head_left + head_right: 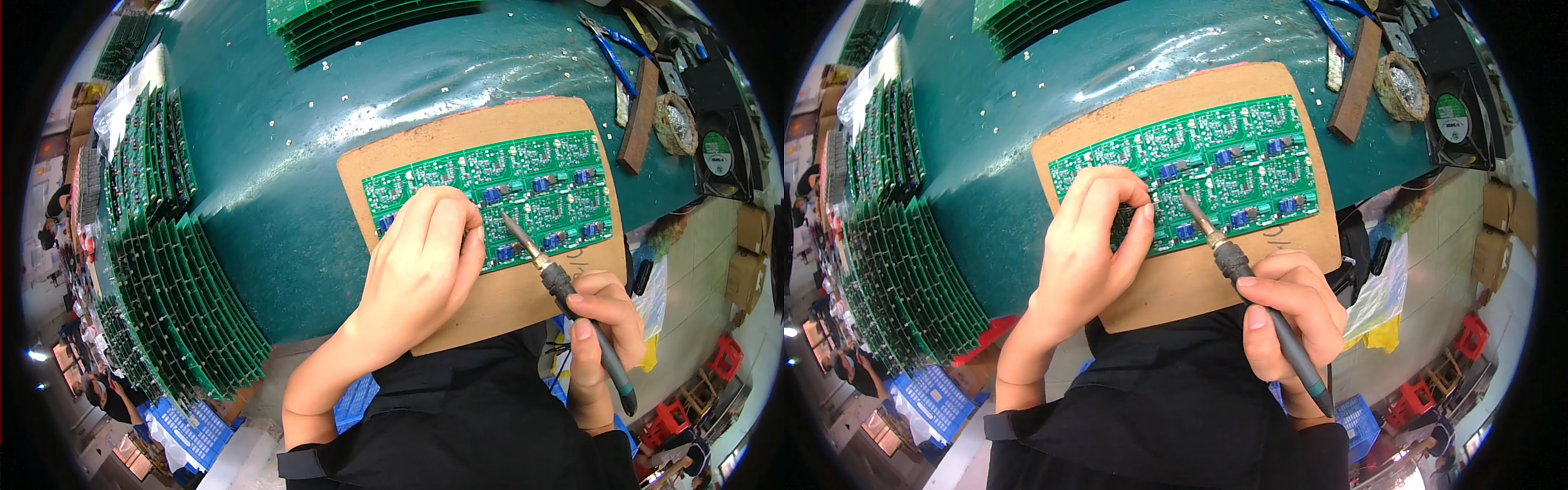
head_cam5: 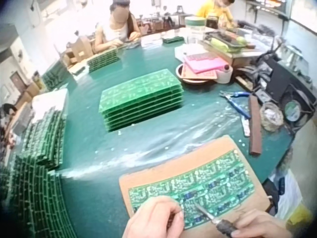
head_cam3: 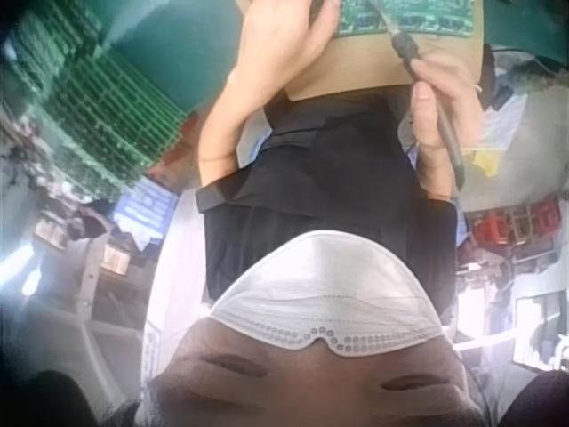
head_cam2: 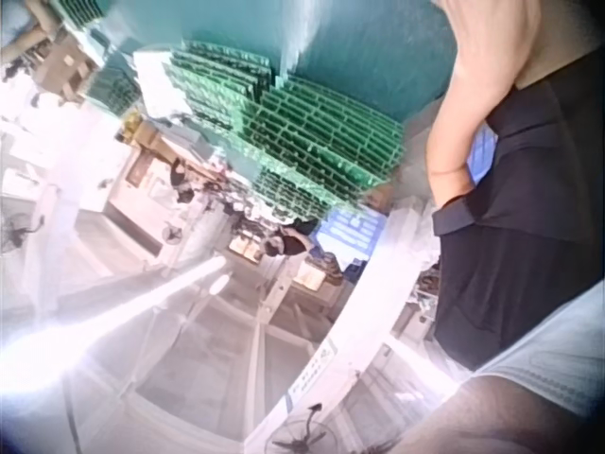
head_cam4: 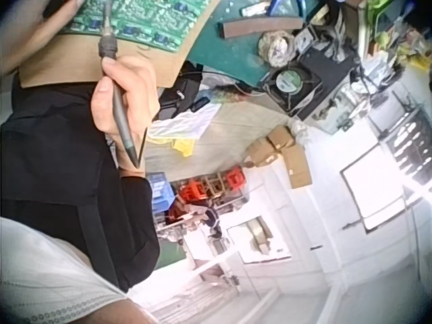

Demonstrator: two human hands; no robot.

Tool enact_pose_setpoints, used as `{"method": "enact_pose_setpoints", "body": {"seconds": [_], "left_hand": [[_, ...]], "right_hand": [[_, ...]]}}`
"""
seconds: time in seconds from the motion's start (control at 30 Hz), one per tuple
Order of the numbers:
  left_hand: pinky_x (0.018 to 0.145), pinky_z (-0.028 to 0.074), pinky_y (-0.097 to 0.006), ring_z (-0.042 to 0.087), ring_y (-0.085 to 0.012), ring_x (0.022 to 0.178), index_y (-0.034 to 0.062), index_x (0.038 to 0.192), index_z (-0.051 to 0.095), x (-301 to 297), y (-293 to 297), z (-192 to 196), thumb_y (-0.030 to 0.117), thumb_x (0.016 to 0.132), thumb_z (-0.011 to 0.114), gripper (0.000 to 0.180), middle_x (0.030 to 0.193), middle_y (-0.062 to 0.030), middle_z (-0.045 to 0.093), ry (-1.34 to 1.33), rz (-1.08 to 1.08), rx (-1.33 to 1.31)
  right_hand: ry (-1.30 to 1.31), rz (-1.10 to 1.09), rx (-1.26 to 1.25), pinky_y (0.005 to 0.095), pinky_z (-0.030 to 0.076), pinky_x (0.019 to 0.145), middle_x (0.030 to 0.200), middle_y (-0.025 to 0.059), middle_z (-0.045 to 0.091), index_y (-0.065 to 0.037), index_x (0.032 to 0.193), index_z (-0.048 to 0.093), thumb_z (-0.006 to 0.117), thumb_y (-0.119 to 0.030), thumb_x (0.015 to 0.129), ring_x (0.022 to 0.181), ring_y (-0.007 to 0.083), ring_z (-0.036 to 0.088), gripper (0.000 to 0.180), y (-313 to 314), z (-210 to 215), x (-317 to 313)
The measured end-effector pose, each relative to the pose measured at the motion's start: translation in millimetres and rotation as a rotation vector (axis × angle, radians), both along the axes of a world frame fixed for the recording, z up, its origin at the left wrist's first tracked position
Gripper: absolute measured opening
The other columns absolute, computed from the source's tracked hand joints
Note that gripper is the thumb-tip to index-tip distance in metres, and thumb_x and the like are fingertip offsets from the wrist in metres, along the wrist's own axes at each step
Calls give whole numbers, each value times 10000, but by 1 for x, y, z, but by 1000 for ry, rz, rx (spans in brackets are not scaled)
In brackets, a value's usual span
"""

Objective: The person solders electronic components onto printed circuit boards with a soldering iron and solder wire.

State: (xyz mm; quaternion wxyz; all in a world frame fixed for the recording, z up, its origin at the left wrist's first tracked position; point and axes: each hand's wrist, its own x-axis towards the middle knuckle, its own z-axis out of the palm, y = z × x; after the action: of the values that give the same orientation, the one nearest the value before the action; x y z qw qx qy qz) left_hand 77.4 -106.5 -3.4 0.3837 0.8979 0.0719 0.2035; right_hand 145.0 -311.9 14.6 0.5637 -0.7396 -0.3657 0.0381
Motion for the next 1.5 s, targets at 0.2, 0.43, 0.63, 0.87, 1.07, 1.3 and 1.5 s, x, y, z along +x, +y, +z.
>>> {"method": "enact_pose_setpoints", "body": {"seconds": [0.2,0.43,0.63,0.87,1.07,1.3,1.5], "left_hand": [[709,497,-358,608,-274,813,18,883,570,9,-4,1,-33,772,689,171,890,-111,601,57,2,88],[677,490,-346,599,-259,778,34,885,608,8,-5,11,-34,769,700,164,868,-95,592,66,8,131],[619,482,-363,568,-284,728,34,905,594,23,-18,22,-12,813,663,124,881,-121,528,143,4,-4],[669,479,-398,568,-304,773,4,856,540,44,-27,0,-40,758,645,150,857,-129,539,1,-71,115],[667,479,-376,565,-286,763,14,815,544,48,-31,5,-42,735,647,142,847,-122,550,20,-64,216],[695,490,-338,602,-244,805,46,931,650,48,-30,32,-33,805,673,150,904,-93,606,162,-20,91],[678,486,-353,596,-273,774,12,909,570,71,-44,20,-56,785,663,170,866,-106,590,11,-100,26]], "right_hand": [[7,31,45,365,497,622,672,101,571,30,934,647,635,-62,785,642,259,597,176,3,-4,7],[48,-13,50,392,491,661,687,106,563,9,930,643,631,-87,791,681,264,587,170,-9,1,11],[50,-95,72,382,476,680,699,99,559,-5,916,617,588,-130,818,684,247,564,162,-29,2,22],[81,-88,45,364,483,662,698,112,570,5,911,634,608,-104,790,680,249,581,165,-26,-4,26],[82,-41,56,349,480,613,677,111,566,6,896,645,609,-83,769,656,251,586,159,-25,-3,35],[68,-141,132,394,452,680,688,89,548,-8,900,610,610,-168,828,684,242,547,175,-45,0,45],[77,-167,117,385,456,691,685,85,541,-9,879,619,615,-168,812,680,232,541,172,-54,-3,53]]}}
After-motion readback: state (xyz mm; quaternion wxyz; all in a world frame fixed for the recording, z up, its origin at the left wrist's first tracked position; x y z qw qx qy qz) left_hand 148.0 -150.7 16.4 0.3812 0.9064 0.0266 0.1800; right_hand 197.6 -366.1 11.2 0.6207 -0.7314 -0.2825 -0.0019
